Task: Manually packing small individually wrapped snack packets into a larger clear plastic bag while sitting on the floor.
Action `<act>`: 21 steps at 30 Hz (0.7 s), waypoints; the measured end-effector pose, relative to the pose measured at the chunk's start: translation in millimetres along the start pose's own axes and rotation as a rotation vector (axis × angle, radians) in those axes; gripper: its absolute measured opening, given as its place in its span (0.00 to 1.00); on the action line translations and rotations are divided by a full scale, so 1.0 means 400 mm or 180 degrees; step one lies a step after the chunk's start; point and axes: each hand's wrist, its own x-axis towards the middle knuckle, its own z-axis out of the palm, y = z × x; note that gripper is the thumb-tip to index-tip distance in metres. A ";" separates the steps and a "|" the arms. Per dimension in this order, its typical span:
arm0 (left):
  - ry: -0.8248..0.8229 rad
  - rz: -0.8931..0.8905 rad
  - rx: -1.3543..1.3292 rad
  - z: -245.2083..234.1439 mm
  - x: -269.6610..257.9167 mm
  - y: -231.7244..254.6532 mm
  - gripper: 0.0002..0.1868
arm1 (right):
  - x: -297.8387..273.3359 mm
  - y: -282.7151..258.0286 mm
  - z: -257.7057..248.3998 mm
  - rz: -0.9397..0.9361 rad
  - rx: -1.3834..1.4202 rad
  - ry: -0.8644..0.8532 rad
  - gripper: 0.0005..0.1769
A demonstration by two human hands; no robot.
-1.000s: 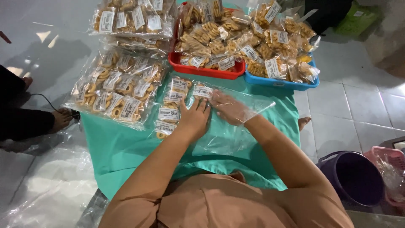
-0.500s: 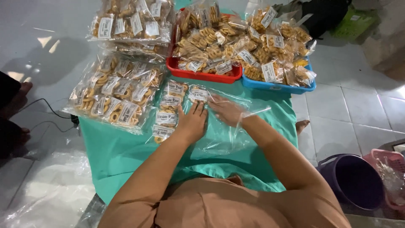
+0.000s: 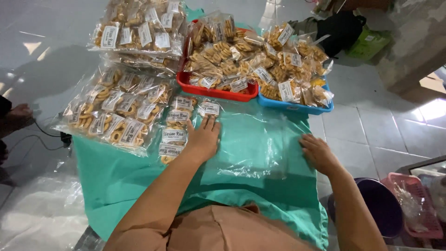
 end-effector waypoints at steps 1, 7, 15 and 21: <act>0.0008 -0.0002 -0.0002 -0.005 -0.006 0.010 0.27 | -0.010 0.042 0.027 -0.0004 -0.0006 0.0004 0.27; 0.0145 0.0438 0.0319 0.003 -0.032 0.070 0.26 | 0.039 -0.020 -0.038 0.1216 0.0000 0.1262 0.20; -0.0266 0.0664 0.0092 0.021 -0.047 0.080 0.36 | 0.451 -0.452 -0.093 -0.1618 0.0023 0.2113 0.08; -0.0146 0.0717 0.0105 0.005 -0.058 0.073 0.36 | 0.679 -0.570 -0.080 -0.1387 -0.0306 0.1145 0.21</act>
